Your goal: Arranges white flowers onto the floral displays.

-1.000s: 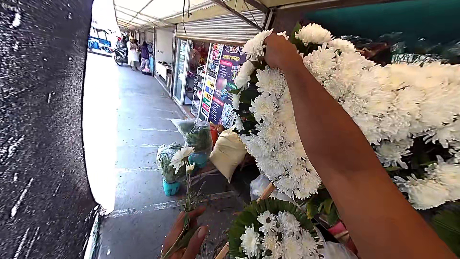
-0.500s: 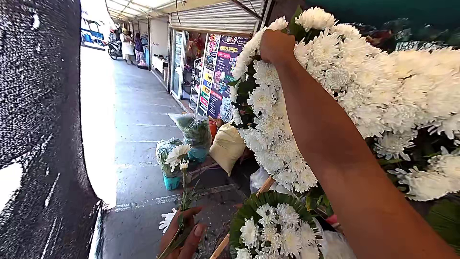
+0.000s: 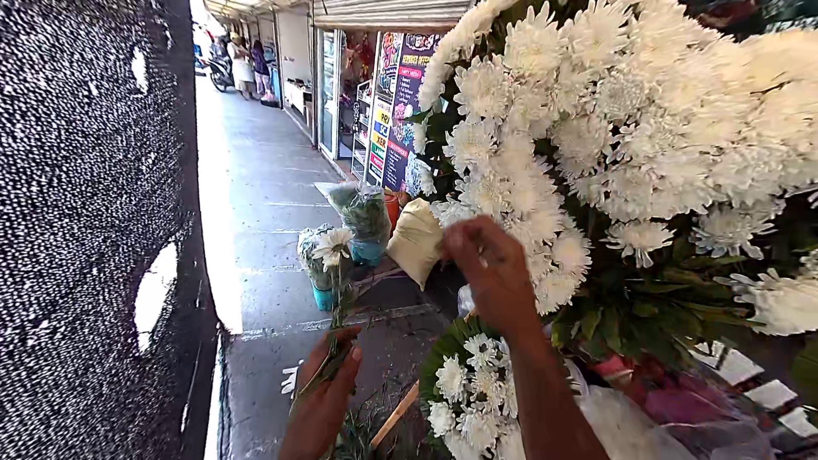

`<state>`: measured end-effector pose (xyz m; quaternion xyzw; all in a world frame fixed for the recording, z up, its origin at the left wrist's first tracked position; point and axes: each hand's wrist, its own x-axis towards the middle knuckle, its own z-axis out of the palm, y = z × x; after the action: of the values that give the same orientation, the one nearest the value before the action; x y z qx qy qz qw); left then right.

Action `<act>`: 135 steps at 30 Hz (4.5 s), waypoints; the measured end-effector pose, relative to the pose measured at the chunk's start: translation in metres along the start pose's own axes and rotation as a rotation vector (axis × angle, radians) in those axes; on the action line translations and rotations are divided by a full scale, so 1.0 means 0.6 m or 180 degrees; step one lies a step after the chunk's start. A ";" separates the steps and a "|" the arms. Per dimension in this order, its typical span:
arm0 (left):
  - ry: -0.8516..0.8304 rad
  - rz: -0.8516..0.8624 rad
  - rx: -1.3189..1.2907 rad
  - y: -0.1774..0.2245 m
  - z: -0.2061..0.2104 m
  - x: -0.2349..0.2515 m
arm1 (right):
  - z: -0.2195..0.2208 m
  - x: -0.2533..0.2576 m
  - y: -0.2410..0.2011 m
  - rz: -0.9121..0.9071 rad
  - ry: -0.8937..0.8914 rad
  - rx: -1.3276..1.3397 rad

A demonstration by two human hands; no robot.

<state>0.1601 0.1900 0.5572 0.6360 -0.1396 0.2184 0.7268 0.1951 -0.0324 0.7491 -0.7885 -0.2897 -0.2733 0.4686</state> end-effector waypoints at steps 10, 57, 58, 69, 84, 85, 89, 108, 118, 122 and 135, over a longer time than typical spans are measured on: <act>-0.0601 0.0416 0.0258 0.089 0.097 -0.069 | 0.152 -0.275 0.128 0.3450 -0.1215 0.4476; -0.0933 -0.0454 0.0389 0.036 0.227 -0.179 | -0.123 -0.290 0.093 0.1627 0.1513 0.3167; -0.1055 -0.0386 0.0450 0.037 0.228 -0.174 | -0.122 -0.292 0.085 0.1716 0.1273 0.3215; -0.0794 -0.0311 0.0004 0.038 0.252 -0.177 | -0.077 -0.326 0.057 0.2288 0.0431 0.3382; -0.0385 -0.0345 -0.0752 0.051 0.257 -0.168 | -0.030 -0.345 0.048 0.1972 0.1229 0.3045; -0.0358 -0.0317 -0.0851 0.049 0.254 -0.170 | -0.041 -0.334 0.050 0.2005 0.1570 0.3394; -0.0339 -0.0281 -0.0465 0.040 0.212 -0.180 | -0.159 -0.260 0.081 0.1031 0.2396 0.3492; -0.0004 -0.0606 -0.0120 0.035 0.149 -0.205 | -0.175 -0.026 0.210 0.1863 0.2655 -0.1388; 0.0058 -0.0634 0.0092 0.028 0.168 -0.196 | -0.180 -0.008 0.210 0.2204 0.2222 -0.1792; 0.0027 -0.0505 0.0112 0.028 0.175 -0.190 | -0.183 0.000 0.208 0.2326 0.2040 -0.1925; 0.0203 -0.0130 0.0231 0.053 0.167 -0.195 | -0.212 -0.072 0.151 0.1516 0.1334 -0.2166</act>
<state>0.0507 0.0780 0.5439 0.6574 -0.0954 0.2286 0.7117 0.2098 -0.1907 0.7184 -0.8698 0.1065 -0.3911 0.2813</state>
